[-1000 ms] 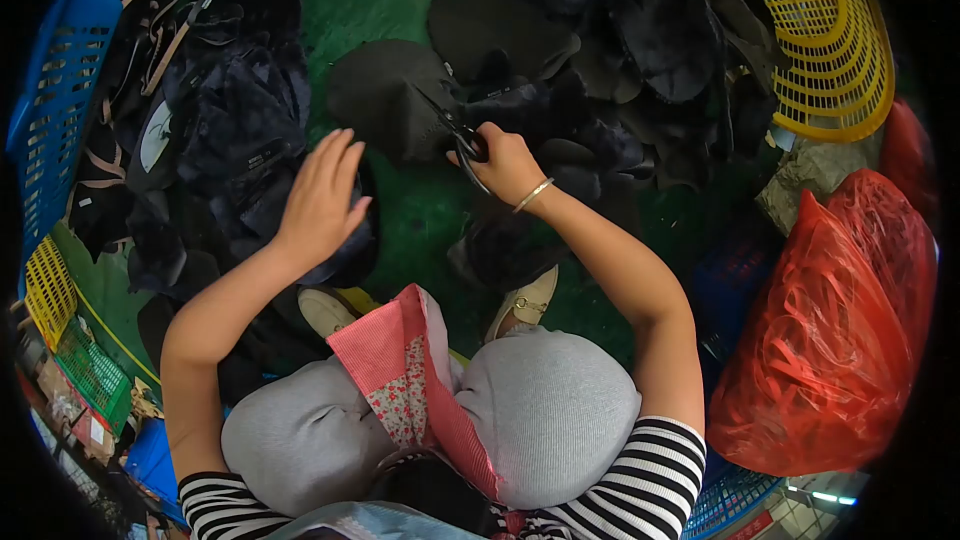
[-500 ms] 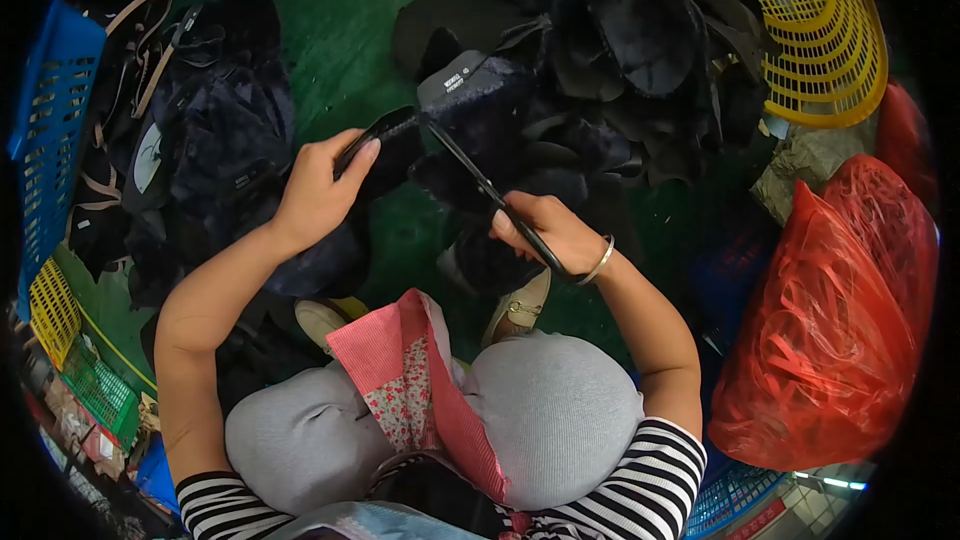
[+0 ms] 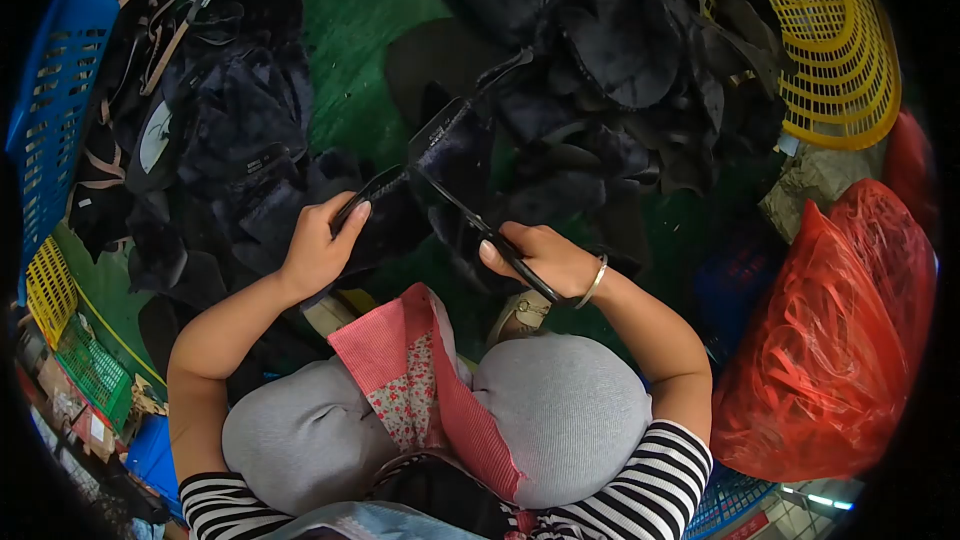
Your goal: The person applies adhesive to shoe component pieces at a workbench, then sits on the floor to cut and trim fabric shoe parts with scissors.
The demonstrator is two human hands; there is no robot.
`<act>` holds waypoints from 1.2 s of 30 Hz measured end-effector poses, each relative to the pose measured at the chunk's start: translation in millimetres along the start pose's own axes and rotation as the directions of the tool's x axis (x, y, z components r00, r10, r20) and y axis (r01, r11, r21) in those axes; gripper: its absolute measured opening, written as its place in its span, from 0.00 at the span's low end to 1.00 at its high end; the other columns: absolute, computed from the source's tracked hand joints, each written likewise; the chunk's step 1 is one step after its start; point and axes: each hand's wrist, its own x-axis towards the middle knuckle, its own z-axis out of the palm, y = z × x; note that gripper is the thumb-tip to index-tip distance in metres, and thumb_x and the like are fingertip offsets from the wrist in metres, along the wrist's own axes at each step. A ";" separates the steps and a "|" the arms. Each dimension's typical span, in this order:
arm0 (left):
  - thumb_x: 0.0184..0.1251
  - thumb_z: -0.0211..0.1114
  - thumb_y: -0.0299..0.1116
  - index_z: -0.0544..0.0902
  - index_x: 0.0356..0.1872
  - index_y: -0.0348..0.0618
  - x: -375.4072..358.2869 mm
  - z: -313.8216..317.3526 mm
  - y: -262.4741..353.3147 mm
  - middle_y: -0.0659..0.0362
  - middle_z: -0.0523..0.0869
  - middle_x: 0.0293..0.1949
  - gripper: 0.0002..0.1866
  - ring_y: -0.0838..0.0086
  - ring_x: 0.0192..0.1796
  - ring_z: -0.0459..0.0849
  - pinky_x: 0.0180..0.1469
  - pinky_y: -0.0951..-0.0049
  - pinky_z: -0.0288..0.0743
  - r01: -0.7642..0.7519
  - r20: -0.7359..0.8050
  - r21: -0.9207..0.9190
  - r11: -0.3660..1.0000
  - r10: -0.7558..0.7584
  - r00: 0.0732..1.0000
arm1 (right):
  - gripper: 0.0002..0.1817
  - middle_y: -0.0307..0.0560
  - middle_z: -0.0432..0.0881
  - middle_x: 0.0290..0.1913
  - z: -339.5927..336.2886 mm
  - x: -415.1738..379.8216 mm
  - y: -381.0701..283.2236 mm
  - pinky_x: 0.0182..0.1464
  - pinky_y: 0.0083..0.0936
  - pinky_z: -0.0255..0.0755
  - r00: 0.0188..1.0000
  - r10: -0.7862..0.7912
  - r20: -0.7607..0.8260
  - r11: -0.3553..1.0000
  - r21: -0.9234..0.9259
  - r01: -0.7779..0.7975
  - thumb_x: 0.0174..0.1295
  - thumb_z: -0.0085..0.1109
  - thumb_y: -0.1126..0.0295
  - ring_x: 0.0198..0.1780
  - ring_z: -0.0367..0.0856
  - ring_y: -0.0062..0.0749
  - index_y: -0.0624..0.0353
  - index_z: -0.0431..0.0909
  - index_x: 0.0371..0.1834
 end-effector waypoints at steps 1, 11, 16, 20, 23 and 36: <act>0.68 0.56 0.32 0.78 0.37 0.31 -2.7 1.5 1.2 0.50 0.73 0.16 0.11 0.74 0.17 0.66 0.21 0.72 0.60 -0.002 0.001 -0.006 1.000 0.002 1.000 | 0.37 0.47 0.71 0.19 5.5 5.5 2.4 0.29 0.27 0.65 1.000 -0.015 0.010 1.000 0.017 0.014 0.62 0.41 0.36 0.24 0.71 0.29 0.68 0.73 0.31; 0.65 0.59 0.29 0.78 0.42 0.30 -44.4 -18.3 12.2 0.45 0.82 0.29 0.11 0.60 0.29 0.83 0.32 0.71 0.73 -0.077 0.084 -0.031 0.997 0.079 0.993 | 0.31 0.43 0.68 0.16 6.9 14.7 -21.6 0.22 0.25 0.61 0.988 -0.155 0.009 0.959 0.242 0.148 0.62 0.50 0.42 0.19 0.67 0.23 0.66 0.70 0.26; 0.62 0.61 0.27 0.78 0.46 0.33 -35.4 -76.8 -54.9 0.44 0.83 0.36 0.13 0.54 0.36 0.84 0.37 0.65 0.76 -0.043 -0.202 0.647 0.761 0.225 0.953 | 0.31 0.42 0.69 0.17 -29.9 15.7 3.6 0.25 0.23 0.63 0.940 -0.124 -0.319 0.992 -0.026 0.122 0.60 0.53 0.41 0.22 0.68 0.21 0.66 0.72 0.26; 0.54 0.65 0.25 0.74 0.52 0.37 -30.9 -69.4 -22.4 0.48 0.76 0.47 0.22 0.54 0.50 0.76 0.51 0.62 0.71 0.020 -0.203 0.921 0.389 0.434 0.878 | 0.40 0.52 0.77 0.23 -62.5 15.1 29.4 0.35 0.27 0.69 0.881 0.248 -0.402 0.961 -0.015 -0.277 0.57 0.47 0.33 0.29 0.77 0.34 0.70 0.75 0.29; 0.53 0.66 0.28 0.71 0.54 0.35 5.7 -44.5 0.8 0.47 0.73 0.52 0.25 0.53 0.56 0.71 0.58 0.60 0.66 -0.340 -0.043 0.710 0.617 0.520 0.853 | 0.45 0.61 0.80 0.29 -63.9 24.1 47.4 0.41 0.33 0.71 0.876 0.300 -0.379 0.881 -0.242 -0.406 0.53 0.46 0.28 0.35 0.81 0.49 0.72 0.76 0.31; 0.50 0.72 0.36 0.81 0.35 0.33 119.5 60.1 -31.0 0.60 0.82 0.25 0.17 0.80 0.30 0.78 0.35 0.76 0.73 -0.054 0.220 -0.024 0.998 0.058 0.974 | 0.34 0.38 0.71 0.23 -37.1 68.2 41.1 0.22 0.15 0.59 0.986 -0.023 -0.164 0.936 0.343 0.079 0.60 0.46 0.34 0.20 0.65 0.17 0.61 0.71 0.30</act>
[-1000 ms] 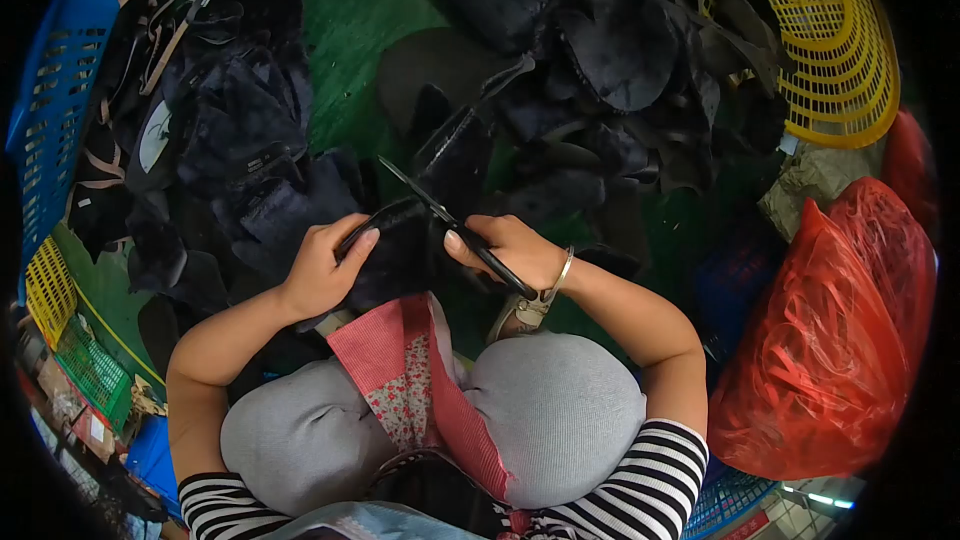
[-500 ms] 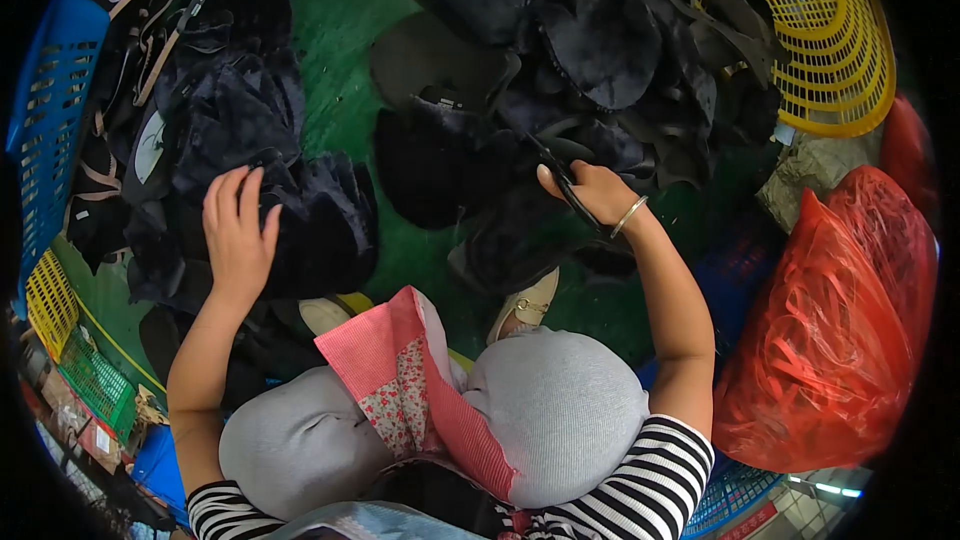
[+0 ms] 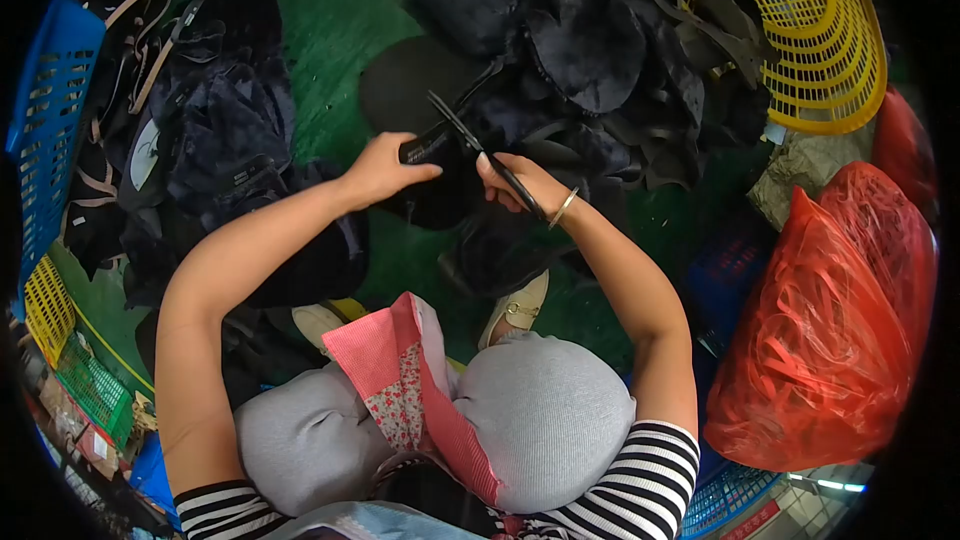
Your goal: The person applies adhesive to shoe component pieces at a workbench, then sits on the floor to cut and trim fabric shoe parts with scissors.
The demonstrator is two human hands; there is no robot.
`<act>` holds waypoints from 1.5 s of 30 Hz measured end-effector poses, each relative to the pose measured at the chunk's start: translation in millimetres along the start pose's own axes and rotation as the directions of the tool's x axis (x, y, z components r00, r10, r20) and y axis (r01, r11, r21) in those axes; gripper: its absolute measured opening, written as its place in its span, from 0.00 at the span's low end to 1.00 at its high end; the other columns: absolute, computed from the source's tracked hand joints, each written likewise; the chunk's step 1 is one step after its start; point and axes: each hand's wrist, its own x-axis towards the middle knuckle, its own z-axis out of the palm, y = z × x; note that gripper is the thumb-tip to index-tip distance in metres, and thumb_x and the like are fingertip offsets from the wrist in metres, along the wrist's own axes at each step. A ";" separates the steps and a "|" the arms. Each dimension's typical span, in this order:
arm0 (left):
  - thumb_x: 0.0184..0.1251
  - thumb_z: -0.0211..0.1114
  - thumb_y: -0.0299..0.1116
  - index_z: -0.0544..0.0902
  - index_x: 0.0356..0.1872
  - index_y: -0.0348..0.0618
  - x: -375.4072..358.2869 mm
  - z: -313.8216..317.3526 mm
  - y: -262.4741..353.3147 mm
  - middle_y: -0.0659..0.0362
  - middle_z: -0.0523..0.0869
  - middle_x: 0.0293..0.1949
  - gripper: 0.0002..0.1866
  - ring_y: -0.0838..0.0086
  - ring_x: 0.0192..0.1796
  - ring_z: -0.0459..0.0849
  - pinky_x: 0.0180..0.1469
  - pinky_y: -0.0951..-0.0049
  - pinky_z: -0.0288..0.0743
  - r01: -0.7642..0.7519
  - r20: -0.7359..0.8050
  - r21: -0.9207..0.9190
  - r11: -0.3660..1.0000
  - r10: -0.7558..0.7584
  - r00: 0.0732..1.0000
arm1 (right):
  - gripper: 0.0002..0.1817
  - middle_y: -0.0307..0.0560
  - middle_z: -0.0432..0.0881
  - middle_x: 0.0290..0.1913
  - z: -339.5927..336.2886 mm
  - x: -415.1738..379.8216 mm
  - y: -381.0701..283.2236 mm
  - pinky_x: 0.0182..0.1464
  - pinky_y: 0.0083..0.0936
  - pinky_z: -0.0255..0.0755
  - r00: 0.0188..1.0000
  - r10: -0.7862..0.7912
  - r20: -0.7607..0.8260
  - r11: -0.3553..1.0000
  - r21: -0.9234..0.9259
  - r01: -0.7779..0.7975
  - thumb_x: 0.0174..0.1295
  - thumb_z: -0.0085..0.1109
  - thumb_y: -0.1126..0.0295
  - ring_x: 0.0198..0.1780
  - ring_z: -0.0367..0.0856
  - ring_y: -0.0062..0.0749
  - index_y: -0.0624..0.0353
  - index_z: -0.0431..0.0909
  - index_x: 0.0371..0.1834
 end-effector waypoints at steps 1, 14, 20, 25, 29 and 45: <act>0.49 0.72 0.36 0.81 0.33 0.32 -18.8 6.4 10.0 0.55 0.83 0.25 0.17 0.76 0.29 0.80 0.34 0.73 0.73 0.055 0.005 -0.130 0.990 -0.055 0.998 | 0.33 0.38 0.72 0.23 1.3 -1.5 1.7 0.22 0.15 0.59 0.999 0.013 0.030 1.000 0.004 -0.013 0.59 0.48 0.35 0.20 0.66 0.16 0.60 0.71 0.29; 0.49 0.69 0.22 0.68 0.58 0.36 -185.6 -93.4 -9.9 0.46 0.70 0.57 0.31 0.51 0.58 0.70 0.56 0.59 0.67 0.453 -0.578 0.742 0.494 0.127 0.806 | 0.29 0.58 0.78 0.24 -12.9 54.4 -24.8 0.33 0.38 0.73 0.605 -0.393 -0.692 0.839 -0.539 -0.072 0.47 0.71 0.51 0.27 0.79 0.53 0.67 0.68 0.29; 0.47 0.73 0.35 0.63 0.61 0.33 -145.3 -53.9 42.5 0.45 0.63 0.62 0.40 0.49 0.64 0.62 0.65 0.57 0.60 -0.169 -0.226 0.671 0.721 0.417 0.880 | 0.17 0.57 0.77 0.28 23.6 18.1 -55.7 0.33 0.34 0.71 0.576 -0.579 -0.577 0.798 -0.544 0.258 0.44 0.67 0.76 0.30 0.79 0.50 0.64 0.66 0.31; 0.47 0.71 0.35 0.60 0.62 0.28 -84.2 -5.5 70.5 0.39 0.71 0.58 0.42 0.47 0.61 0.69 0.63 0.61 0.63 -0.380 -0.142 0.321 0.867 0.441 0.886 | 0.15 0.49 0.74 0.24 59.3 -20.3 -75.3 0.30 0.24 0.67 0.741 -0.566 -0.363 0.802 -0.450 0.392 0.48 0.66 0.74 0.26 0.73 0.32 0.65 0.68 0.32; 0.55 0.65 0.31 0.74 0.53 0.30 -60.5 -2.5 35.0 0.48 0.85 0.37 0.24 0.57 0.44 0.83 0.49 0.71 0.73 -0.087 -0.082 -0.022 0.996 0.084 0.993 | 0.14 0.42 0.76 0.22 53.5 -22.9 -59.2 0.25 0.19 0.68 0.904 -0.372 -0.209 0.926 -0.151 0.346 0.55 0.66 0.66 0.22 0.75 0.20 0.65 0.73 0.30; 0.68 0.57 0.34 0.76 0.48 0.34 -119.2 -13.2 20.7 0.57 0.82 0.28 0.15 0.80 0.31 0.73 0.38 0.74 0.70 0.065 -0.023 -0.162 0.985 -0.069 0.997 | 0.36 0.37 0.70 0.19 43.7 -22.9 -14.4 0.20 0.17 0.59 0.960 0.099 0.264 0.995 -0.058 -0.086 0.58 0.48 0.33 0.18 0.66 0.19 0.62 0.73 0.25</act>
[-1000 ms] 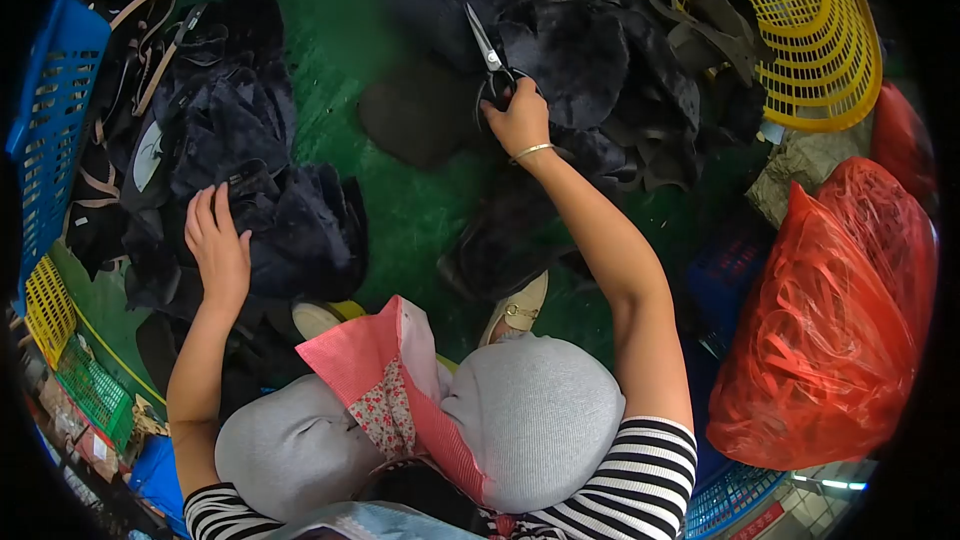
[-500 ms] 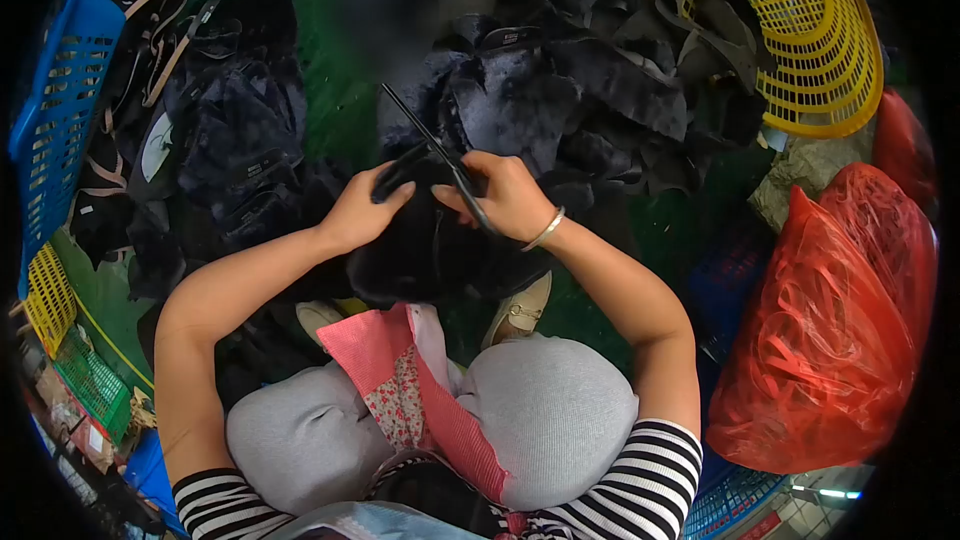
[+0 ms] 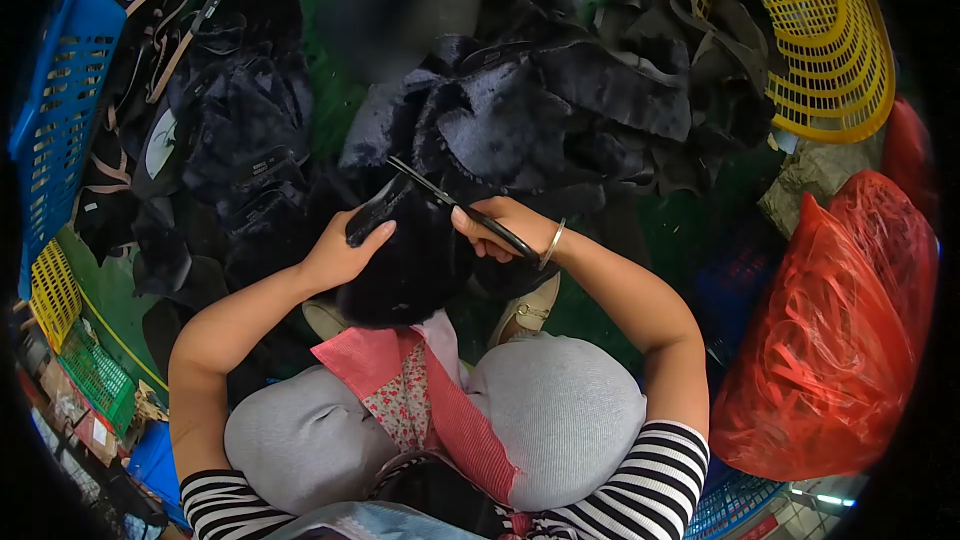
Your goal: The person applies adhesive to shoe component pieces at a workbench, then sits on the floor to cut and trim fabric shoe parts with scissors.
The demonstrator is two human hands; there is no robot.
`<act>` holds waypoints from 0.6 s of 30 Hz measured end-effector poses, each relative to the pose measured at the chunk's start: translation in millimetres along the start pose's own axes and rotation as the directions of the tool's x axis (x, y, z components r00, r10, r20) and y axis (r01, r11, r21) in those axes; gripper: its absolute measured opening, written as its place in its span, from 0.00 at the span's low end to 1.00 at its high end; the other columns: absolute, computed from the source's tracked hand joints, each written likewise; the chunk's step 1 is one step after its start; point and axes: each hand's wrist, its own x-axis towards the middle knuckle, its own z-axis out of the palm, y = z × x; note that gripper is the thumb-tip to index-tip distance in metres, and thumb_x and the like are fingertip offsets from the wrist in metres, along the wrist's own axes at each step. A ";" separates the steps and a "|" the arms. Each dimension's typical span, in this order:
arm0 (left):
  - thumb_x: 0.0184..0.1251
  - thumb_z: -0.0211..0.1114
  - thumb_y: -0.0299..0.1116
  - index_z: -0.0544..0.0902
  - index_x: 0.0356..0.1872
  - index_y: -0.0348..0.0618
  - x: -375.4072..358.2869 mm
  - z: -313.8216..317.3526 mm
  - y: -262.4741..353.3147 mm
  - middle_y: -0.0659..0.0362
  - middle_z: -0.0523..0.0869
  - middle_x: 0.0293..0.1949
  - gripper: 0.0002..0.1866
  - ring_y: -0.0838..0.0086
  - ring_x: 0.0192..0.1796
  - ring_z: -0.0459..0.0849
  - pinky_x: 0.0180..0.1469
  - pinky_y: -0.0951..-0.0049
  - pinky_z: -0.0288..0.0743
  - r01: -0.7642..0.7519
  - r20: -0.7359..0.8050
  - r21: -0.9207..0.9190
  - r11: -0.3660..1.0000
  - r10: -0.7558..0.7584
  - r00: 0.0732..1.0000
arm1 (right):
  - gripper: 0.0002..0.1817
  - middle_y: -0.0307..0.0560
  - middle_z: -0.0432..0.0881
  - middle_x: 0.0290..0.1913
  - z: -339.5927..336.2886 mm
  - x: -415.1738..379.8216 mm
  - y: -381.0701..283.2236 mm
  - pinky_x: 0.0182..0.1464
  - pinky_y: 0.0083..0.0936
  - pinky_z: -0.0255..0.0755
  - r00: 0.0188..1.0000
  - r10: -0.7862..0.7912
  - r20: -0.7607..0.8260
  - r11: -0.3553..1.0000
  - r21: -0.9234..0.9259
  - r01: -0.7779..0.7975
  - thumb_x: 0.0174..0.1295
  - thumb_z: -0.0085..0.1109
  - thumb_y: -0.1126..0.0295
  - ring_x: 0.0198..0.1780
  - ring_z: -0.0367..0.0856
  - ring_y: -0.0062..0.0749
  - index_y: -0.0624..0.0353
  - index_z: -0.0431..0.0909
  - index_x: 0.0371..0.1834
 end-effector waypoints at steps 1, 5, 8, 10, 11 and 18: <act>0.67 0.56 0.34 0.76 0.48 0.34 -1.0 2.7 -2.7 0.55 0.80 0.26 0.14 0.78 0.29 0.73 0.36 0.74 0.70 -0.064 -0.016 -0.021 0.998 0.064 0.998 | 0.35 0.37 0.69 0.19 1.5 2.0 5.0 0.19 0.16 0.57 1.000 0.001 0.029 0.998 0.063 -0.003 0.57 0.49 0.33 0.17 0.64 0.18 0.62 0.73 0.25; 0.67 0.55 0.33 0.75 0.48 0.34 -19.2 -9.8 6.5 0.50 0.78 0.23 0.14 0.71 0.24 0.72 0.32 0.71 0.69 -0.009 0.095 0.073 0.997 0.002 0.996 | 0.34 0.36 0.69 0.19 4.8 -2.4 8.9 0.18 0.15 0.54 0.993 0.006 0.114 0.999 0.032 -0.010 0.58 0.50 0.34 0.17 0.62 0.16 0.60 0.73 0.26; 0.67 0.56 0.33 0.75 0.46 0.33 -31.8 -10.7 -2.0 0.49 0.78 0.22 0.13 0.67 0.23 0.73 0.31 0.70 0.69 0.038 0.101 0.088 0.995 -0.047 0.994 | 0.34 0.36 0.69 0.20 16.1 -2.6 19.2 0.18 0.16 0.56 0.988 0.023 0.151 0.998 0.048 -0.031 0.58 0.48 0.33 0.17 0.63 0.17 0.60 0.72 0.25; 0.67 0.56 0.32 0.75 0.46 0.33 -35.5 -9.3 -9.8 0.48 0.78 0.23 0.13 0.66 0.23 0.74 0.31 0.69 0.69 0.008 0.107 0.096 0.995 -0.019 0.994 | 0.35 0.36 0.70 0.20 22.1 -0.8 20.5 0.19 0.17 0.56 0.980 0.058 0.191 0.995 0.065 -0.072 0.57 0.48 0.33 0.18 0.64 0.17 0.60 0.72 0.25; 0.66 0.56 0.32 0.76 0.46 0.32 -36.9 -9.9 -12.3 0.47 0.78 0.23 0.13 0.64 0.23 0.74 0.31 0.69 0.69 -0.025 0.114 0.104 0.994 0.013 0.993 | 0.32 0.35 0.66 0.19 25.7 -1.4 17.5 0.19 0.16 0.54 0.986 0.050 0.160 0.999 -0.001 -0.050 0.60 0.48 0.35 0.18 0.61 0.16 0.60 0.71 0.26; 0.65 0.59 0.33 0.77 0.49 0.31 -46.5 -24.4 -1.4 0.44 0.83 0.33 0.16 0.58 0.34 0.83 0.38 0.70 0.74 0.052 0.096 0.235 0.971 -0.076 0.992 | 0.32 0.37 0.70 0.26 29.5 -3.1 24.8 0.26 0.19 0.60 0.970 -0.003 0.242 1.000 0.004 0.002 0.62 0.43 0.35 0.24 0.66 0.19 0.59 0.70 0.34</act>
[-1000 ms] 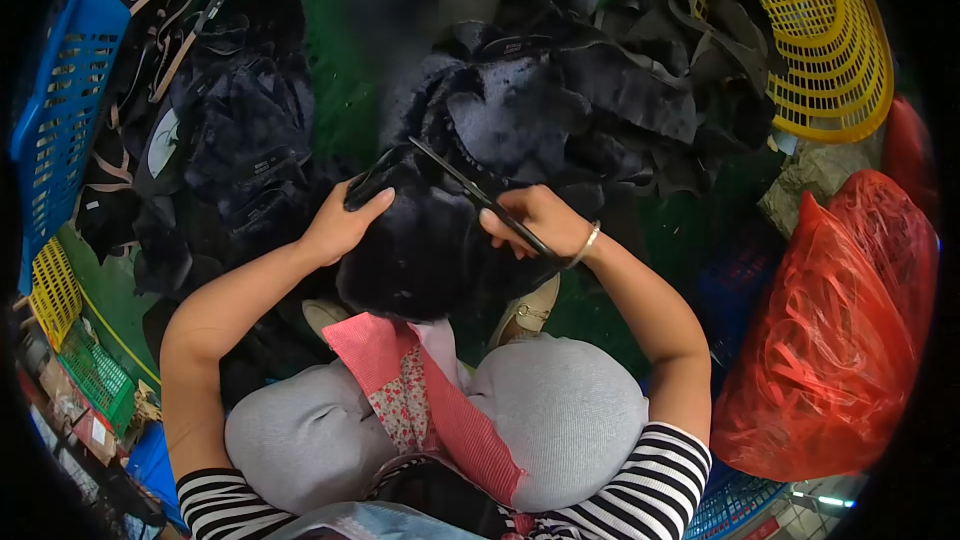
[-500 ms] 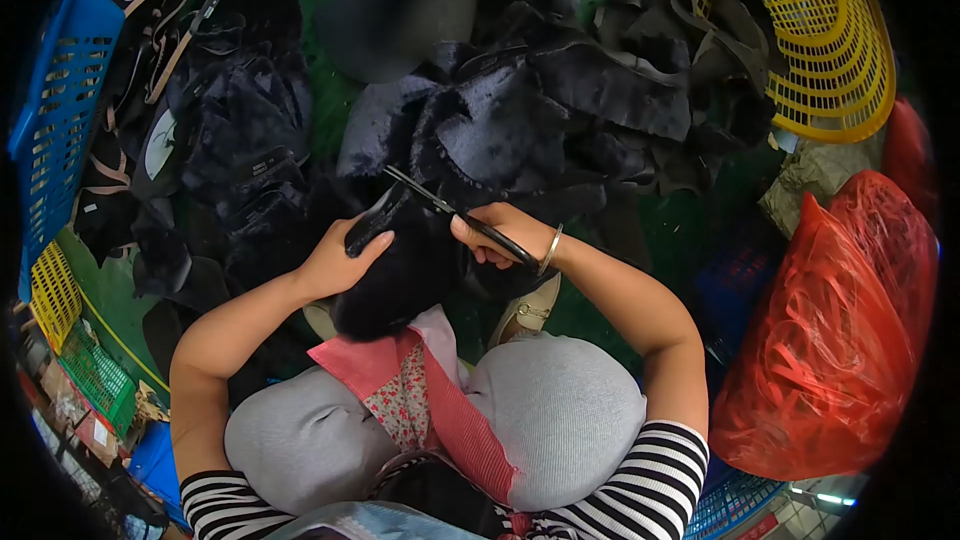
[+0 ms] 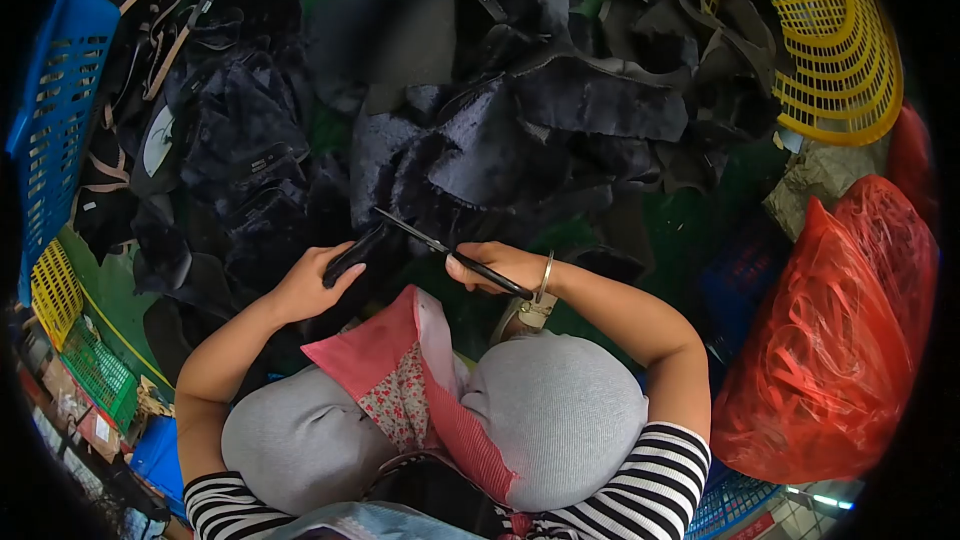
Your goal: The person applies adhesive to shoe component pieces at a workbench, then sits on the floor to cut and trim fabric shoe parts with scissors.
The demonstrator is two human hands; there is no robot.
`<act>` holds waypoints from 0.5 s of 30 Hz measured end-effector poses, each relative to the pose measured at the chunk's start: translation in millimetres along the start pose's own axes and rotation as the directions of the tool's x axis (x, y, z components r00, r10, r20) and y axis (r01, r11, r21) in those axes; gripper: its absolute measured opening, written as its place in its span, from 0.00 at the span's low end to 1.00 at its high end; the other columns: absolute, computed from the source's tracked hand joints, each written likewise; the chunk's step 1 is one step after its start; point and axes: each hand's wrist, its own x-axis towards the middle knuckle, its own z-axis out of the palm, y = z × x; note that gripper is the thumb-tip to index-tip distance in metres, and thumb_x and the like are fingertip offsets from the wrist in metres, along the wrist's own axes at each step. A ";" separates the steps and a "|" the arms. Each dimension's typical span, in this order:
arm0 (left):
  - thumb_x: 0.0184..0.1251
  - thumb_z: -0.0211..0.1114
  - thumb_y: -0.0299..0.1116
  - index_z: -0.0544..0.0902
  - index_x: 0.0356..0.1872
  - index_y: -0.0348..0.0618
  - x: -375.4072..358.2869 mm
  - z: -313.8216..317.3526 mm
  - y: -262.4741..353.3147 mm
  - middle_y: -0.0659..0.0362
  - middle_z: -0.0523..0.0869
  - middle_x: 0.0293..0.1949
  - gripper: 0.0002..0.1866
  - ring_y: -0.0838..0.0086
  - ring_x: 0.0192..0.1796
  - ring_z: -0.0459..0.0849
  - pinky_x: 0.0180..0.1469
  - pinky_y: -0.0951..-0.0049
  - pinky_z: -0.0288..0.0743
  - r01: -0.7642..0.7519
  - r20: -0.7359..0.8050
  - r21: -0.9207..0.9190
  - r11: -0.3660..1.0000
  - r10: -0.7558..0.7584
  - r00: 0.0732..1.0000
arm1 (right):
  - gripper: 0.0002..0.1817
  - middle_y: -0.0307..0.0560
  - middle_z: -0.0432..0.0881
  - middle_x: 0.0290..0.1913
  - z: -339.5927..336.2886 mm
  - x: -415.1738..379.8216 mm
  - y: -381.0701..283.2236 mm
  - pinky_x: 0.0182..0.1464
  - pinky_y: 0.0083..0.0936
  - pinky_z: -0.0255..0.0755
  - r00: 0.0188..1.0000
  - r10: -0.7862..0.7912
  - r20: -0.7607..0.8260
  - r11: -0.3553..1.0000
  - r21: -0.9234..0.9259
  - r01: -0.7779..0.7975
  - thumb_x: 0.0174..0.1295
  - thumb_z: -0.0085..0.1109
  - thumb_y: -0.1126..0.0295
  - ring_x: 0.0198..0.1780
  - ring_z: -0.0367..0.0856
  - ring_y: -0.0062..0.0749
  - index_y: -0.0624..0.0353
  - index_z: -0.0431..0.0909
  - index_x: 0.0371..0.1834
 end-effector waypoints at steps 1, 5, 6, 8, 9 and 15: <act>0.65 0.59 0.33 0.77 0.48 0.31 2.1 6.0 1.7 0.44 0.83 0.34 0.16 0.56 0.35 0.83 0.38 0.69 0.75 -0.042 -0.001 0.012 0.999 0.042 0.999 | 0.32 0.37 0.70 0.26 1.7 1.3 -2.0 0.26 0.19 0.60 1.000 0.002 0.000 1.000 0.004 -0.002 0.62 0.43 0.35 0.24 0.66 0.19 0.59 0.70 0.34; 0.56 0.63 0.31 0.76 0.49 0.37 4.0 18.4 2.4 0.48 0.82 0.35 0.19 0.52 0.34 0.82 0.35 0.63 0.76 -0.250 0.055 0.283 0.926 0.244 0.968 | 0.37 0.38 0.69 0.22 3.1 5.7 -11.9 0.27 0.24 0.64 0.993 -0.093 -0.078 0.981 -0.176 0.078 0.59 0.43 0.31 0.23 0.69 0.24 0.62 0.72 0.30; 0.53 0.63 0.31 0.76 0.50 0.39 3.4 17.4 6.8 0.49 0.82 0.35 0.21 0.52 0.34 0.82 0.34 0.62 0.76 -0.265 0.136 0.406 0.875 0.229 0.964 | 0.37 0.37 0.68 0.20 2.1 6.0 -13.1 0.27 0.25 0.64 0.995 -0.051 -0.085 0.977 -0.209 0.033 0.59 0.43 0.32 0.23 0.69 0.24 0.62 0.72 0.29; 0.51 0.61 0.29 0.74 0.52 0.42 -6.0 18.4 10.4 0.51 0.81 0.33 0.23 0.54 0.33 0.82 0.33 0.61 0.77 -0.288 0.235 0.472 0.833 0.196 0.952 | 0.34 0.40 0.70 0.21 1.1 3.5 -11.4 0.26 0.25 0.63 0.997 -0.012 -0.082 0.988 -0.157 -0.001 0.60 0.46 0.35 0.24 0.70 0.25 0.62 0.72 0.28; 0.49 0.59 0.27 0.72 0.54 0.46 -10.0 17.7 12.1 0.53 0.81 0.31 0.25 0.56 0.32 0.83 0.31 0.60 0.77 -0.317 0.326 0.530 0.786 0.157 0.932 | 0.32 0.42 0.71 0.21 -1.0 1.0 -10.3 0.26 0.24 0.63 0.997 0.029 -0.078 0.993 -0.109 -0.038 0.61 0.49 0.38 0.24 0.72 0.25 0.62 0.71 0.26; 0.53 0.69 0.30 0.74 0.49 0.39 -23.6 -53.2 -20.7 0.50 0.80 0.40 0.22 0.55 0.40 0.80 0.41 0.61 0.75 0.132 -0.488 0.646 0.752 0.274 0.829 | 0.27 0.53 0.72 0.18 -12.0 -24.4 -24.4 0.27 0.31 0.68 0.889 -0.405 -0.213 0.788 -0.574 0.221 0.51 0.66 0.48 0.22 0.74 0.43 0.65 0.72 0.23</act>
